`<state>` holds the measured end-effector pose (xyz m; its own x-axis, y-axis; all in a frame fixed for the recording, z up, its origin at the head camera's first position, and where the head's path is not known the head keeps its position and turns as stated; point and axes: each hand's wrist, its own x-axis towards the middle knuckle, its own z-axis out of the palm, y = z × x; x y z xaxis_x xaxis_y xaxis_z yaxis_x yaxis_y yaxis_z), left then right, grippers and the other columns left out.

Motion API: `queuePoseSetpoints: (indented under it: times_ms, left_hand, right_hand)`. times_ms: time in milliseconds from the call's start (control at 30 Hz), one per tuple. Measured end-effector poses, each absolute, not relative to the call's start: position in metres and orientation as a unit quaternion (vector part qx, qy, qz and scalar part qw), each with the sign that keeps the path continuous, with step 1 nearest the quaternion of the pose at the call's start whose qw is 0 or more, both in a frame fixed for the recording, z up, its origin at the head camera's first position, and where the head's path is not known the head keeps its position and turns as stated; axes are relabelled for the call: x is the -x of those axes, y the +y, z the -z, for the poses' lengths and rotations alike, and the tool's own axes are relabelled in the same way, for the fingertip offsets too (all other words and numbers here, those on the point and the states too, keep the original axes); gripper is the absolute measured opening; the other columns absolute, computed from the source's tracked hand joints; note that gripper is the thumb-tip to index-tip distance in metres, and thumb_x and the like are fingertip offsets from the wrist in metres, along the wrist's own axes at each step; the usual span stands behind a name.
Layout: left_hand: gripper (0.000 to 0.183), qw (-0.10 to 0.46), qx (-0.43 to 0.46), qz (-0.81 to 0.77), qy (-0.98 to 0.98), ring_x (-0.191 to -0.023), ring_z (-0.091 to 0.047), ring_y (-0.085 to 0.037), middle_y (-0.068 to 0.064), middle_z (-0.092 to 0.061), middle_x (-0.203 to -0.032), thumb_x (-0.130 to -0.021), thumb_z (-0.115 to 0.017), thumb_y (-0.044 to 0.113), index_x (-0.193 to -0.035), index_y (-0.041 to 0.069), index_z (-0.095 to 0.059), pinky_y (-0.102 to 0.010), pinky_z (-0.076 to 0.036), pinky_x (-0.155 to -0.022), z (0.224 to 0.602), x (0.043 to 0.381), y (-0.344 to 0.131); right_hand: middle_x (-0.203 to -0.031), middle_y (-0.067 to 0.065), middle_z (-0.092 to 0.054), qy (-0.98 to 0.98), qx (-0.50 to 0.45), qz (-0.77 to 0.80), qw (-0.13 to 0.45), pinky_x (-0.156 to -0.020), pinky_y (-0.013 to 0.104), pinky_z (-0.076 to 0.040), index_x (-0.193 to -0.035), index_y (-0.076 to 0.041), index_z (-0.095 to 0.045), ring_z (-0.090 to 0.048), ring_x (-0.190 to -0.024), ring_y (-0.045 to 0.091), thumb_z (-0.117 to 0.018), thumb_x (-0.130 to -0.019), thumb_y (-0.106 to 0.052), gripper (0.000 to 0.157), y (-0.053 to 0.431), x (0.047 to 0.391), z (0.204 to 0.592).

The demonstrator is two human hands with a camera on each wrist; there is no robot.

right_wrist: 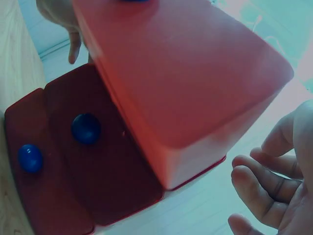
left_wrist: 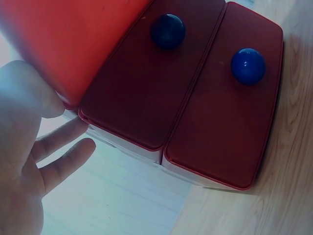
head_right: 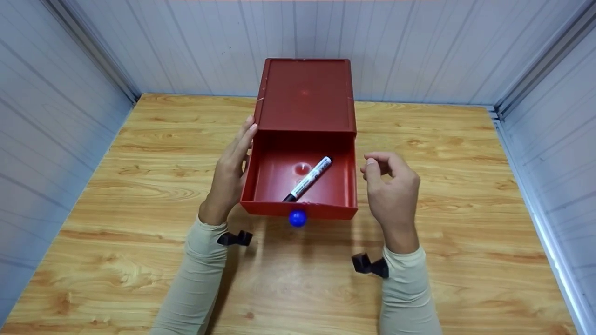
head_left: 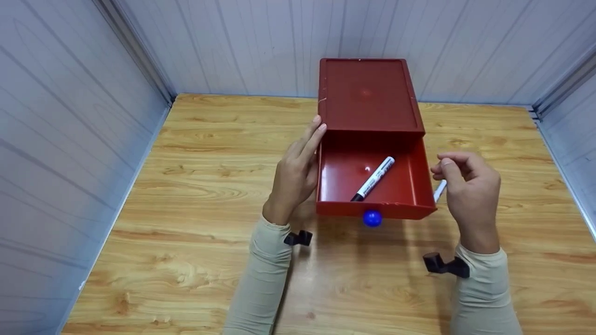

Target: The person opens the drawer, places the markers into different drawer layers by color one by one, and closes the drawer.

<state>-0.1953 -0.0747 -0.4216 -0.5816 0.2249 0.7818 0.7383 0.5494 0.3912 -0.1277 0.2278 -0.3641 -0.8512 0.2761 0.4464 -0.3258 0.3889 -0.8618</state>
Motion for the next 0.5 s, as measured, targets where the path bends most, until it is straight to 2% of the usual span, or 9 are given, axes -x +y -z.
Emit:
queuePoseSetpoints:
  times_ms: [133,300,433,500]
  left_hand:
    - [0.064,0.349,0.298,0.373,-0.806,-0.123,-0.056,-0.020,-0.002,-0.039,-0.158,-0.091,-0.049,-0.012,-0.152,0.010,-0.045,-0.032,-0.044,-0.102,0.422,0.196,-0.074]
    - [0.063,0.350,0.298,0.374,-0.806,-0.116,-0.059,-0.022,-0.003,-0.039,-0.158,-0.092,-0.048,-0.012,-0.151,0.009,-0.046,-0.032,-0.045,-0.098,0.423,0.196,-0.073]
    - [0.062,0.350,0.299,0.379,-0.803,-0.124,-0.056,-0.023,-0.004,-0.040,-0.157,-0.092,-0.050,-0.013,-0.151,0.008,-0.046,-0.033,-0.044,-0.103,0.423,0.196,-0.074]
    - [0.064,0.351,0.297,0.377,-0.804,-0.123,-0.056,-0.022,-0.004,-0.040,-0.157,-0.091,-0.051,-0.014,-0.150,0.008,-0.046,-0.033,-0.045,-0.101,0.423,0.196,-0.074]
  right_hand:
    - [-0.080,0.011,-0.070,-0.794,-0.004,-0.551,0.259,-0.066,0.022,-0.055,-0.101,0.004,-0.072,-0.067,-0.068,0.018,-0.061,-0.097,-0.005,0.015,0.234,0.126,0.373]
    - [-0.080,0.011,-0.070,-0.795,0.005,-0.553,0.248,-0.065,0.022,-0.055,-0.101,0.004,-0.072,-0.067,-0.067,0.017,-0.062,-0.097,-0.006,0.015,0.239,0.124,0.380]
    - [-0.079,0.009,-0.070,-0.801,0.010,-0.549,0.238,-0.065,0.021,-0.055,-0.102,0.005,-0.071,-0.067,-0.067,0.015,-0.062,-0.097,-0.006,0.016,0.243,0.126,0.383]
    - [-0.078,0.008,-0.070,-0.807,0.018,-0.542,0.235,-0.065,0.021,-0.055,-0.102,0.004,-0.072,-0.067,-0.066,0.014,-0.062,-0.097,-0.006,0.015,0.246,0.127,0.384]
